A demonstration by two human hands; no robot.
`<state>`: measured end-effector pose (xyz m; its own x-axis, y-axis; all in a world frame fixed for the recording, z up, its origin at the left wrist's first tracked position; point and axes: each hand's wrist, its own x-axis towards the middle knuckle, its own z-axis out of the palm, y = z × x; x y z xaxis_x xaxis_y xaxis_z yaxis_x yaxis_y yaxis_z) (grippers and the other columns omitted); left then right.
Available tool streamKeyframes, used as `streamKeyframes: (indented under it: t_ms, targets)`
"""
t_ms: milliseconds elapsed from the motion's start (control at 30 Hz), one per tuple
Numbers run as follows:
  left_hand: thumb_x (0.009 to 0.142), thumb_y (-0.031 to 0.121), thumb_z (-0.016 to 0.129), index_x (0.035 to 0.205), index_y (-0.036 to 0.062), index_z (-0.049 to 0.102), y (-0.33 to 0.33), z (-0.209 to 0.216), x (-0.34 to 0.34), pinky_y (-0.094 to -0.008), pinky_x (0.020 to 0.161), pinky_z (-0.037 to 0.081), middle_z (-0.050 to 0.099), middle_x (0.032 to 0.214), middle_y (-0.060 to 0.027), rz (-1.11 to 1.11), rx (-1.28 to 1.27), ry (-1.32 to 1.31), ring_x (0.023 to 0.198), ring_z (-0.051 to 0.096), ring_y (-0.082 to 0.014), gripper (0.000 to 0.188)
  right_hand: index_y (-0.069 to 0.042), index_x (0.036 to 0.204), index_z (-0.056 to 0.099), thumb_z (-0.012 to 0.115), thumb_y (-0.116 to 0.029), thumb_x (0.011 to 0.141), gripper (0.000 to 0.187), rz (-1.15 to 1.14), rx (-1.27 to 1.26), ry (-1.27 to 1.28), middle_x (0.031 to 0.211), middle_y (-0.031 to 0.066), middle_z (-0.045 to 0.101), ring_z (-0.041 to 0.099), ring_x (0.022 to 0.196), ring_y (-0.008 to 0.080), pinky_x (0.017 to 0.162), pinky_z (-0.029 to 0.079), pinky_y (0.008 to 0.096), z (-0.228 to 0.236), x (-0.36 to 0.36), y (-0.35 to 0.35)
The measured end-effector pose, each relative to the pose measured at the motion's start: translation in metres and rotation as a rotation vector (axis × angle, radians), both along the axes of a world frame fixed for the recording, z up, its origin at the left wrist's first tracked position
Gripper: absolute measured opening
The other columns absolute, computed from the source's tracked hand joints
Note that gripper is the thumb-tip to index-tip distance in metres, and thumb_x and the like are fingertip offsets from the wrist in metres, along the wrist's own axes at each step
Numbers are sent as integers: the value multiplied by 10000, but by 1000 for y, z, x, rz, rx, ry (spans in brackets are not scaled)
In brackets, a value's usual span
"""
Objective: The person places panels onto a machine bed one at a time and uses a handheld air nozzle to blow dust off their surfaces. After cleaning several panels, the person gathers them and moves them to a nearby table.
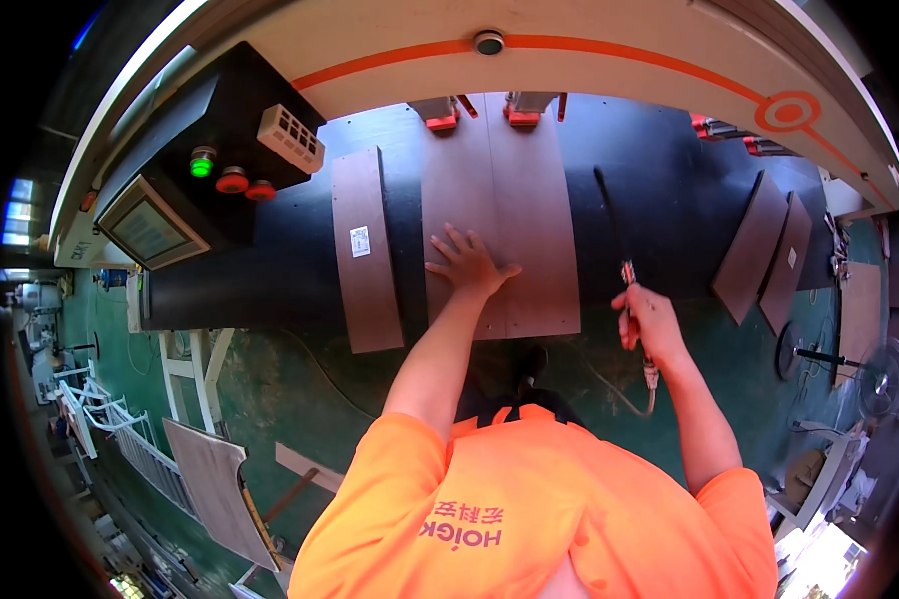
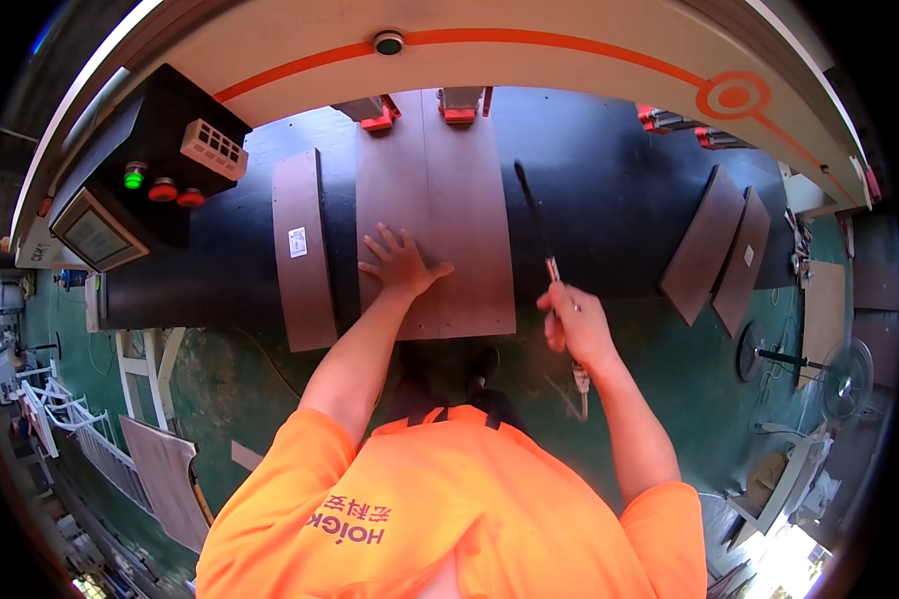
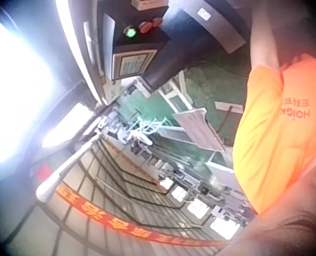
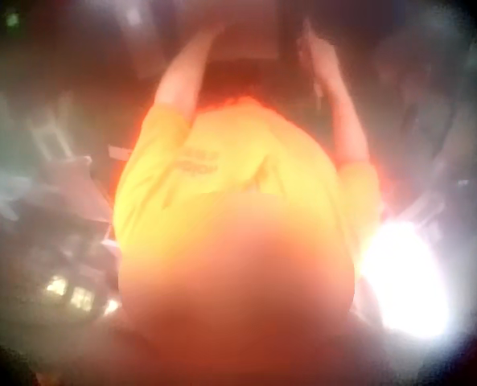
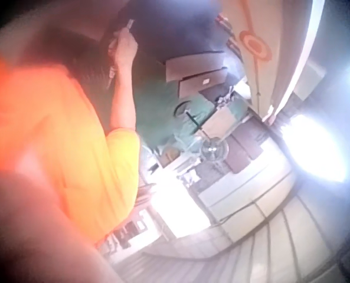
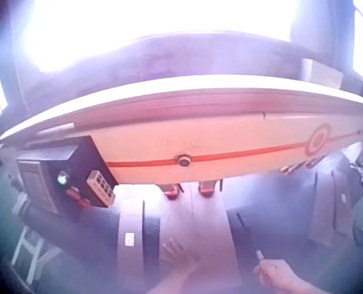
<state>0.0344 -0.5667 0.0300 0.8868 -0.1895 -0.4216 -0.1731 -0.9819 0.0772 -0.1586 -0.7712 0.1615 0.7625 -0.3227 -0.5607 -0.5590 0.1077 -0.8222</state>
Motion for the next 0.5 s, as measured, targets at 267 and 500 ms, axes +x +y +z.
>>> streamKeyframes:
  t_ms: [267, 500]
  targets:
    - [681, 796, 636, 1513, 148, 313, 3, -14, -4, -737, 1057, 173, 63, 1610, -217, -43, 0, -35, 1461, 35, -492, 1103, -27, 832, 628, 495, -411, 993, 438, 295, -32, 467, 545, 20, 523, 465, 450, 110, 454, 380, 268, -31, -133, 26]
    - [730, 748, 618, 1529, 171, 270, 120, -58, -10, -698, 1099, 156, 113, 1607, -206, -55, -117, -285, 1467, 56, -470, 1046, -26, 877, 625, 510, -357, 1001, 371, 143, 108, 389, 545, 3, 501, 465, 449, 95, 417, 374, 248, -52, -187, 25]
